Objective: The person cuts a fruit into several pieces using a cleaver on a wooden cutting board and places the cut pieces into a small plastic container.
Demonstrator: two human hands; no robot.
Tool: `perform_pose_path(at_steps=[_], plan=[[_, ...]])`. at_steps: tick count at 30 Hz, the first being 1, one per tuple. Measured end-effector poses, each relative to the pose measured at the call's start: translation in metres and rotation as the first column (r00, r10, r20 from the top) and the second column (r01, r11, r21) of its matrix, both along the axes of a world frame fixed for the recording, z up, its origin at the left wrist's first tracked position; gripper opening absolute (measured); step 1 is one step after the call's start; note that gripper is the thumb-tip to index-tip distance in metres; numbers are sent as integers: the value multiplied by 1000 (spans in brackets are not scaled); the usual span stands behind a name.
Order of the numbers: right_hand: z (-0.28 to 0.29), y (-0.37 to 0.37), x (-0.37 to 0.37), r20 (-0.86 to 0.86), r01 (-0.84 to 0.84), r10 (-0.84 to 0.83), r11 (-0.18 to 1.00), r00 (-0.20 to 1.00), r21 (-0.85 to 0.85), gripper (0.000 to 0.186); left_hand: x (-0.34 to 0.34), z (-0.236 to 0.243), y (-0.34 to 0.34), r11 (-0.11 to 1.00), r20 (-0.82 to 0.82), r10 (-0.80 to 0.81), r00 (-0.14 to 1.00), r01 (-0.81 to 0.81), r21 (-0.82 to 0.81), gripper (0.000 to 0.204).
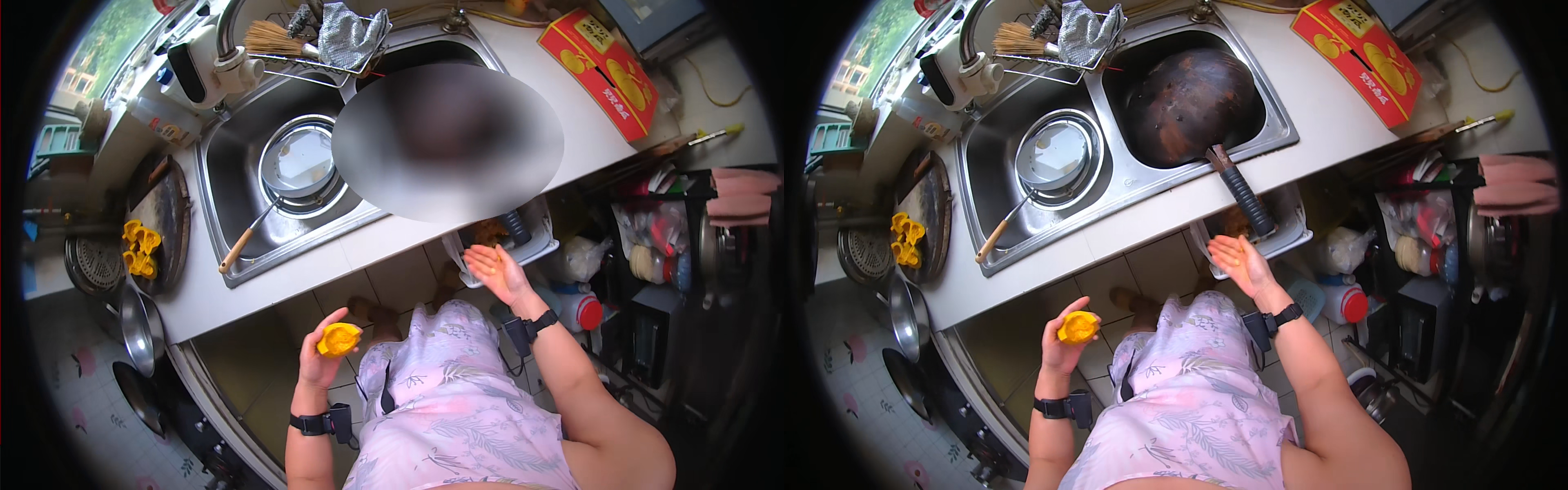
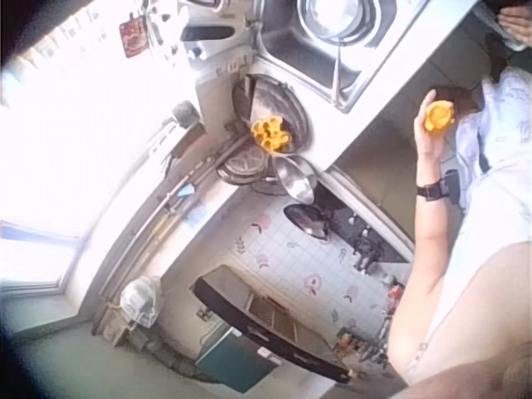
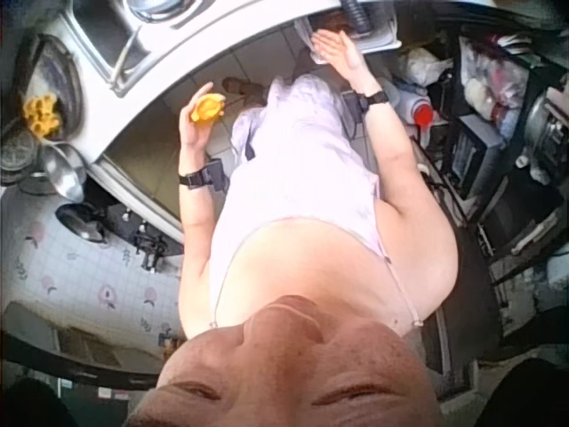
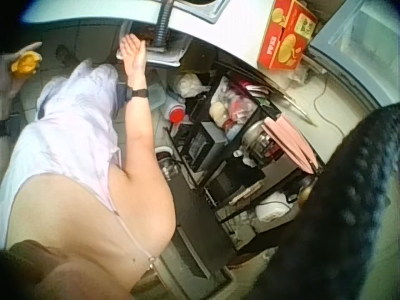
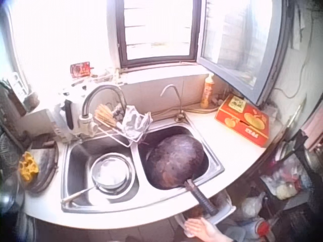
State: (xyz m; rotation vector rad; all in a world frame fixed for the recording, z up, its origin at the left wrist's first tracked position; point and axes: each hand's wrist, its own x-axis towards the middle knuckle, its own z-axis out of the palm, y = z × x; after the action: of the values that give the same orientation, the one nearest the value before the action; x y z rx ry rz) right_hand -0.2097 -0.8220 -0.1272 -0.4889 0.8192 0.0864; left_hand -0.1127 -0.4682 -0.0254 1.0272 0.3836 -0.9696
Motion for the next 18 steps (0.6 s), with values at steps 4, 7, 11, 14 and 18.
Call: perform_pose_path(at_steps=[4, 7, 11, 14, 18], plan=[[72, 73, 32, 247, 7, -141, 880, 959, 476, 56, 19, 1, 76, 998, 55, 59, 997, -57, -33, 59], [101, 115, 70, 352, -62, -129, 874, 927, 483, 55, 34, 12, 121, 992, 57, 115, 992, -113, -48, 58], [122, 158, 123, 451, -131, -114, 869, 885, 476, 50, 46, 22, 173, 972, 76, 235, 969, -234, -19, 58], [132, 173, 154, 452, -107, -117, 892, 885, 440, 43, 49, 22, 196, 951, 46, 307, 951, -304, -59, 58], [132, 161, 159, 436, -87, -77, 935, 896, 345, 36, 49, 16, 203, 934, -9, 345, 938, -345, -95, 58]])
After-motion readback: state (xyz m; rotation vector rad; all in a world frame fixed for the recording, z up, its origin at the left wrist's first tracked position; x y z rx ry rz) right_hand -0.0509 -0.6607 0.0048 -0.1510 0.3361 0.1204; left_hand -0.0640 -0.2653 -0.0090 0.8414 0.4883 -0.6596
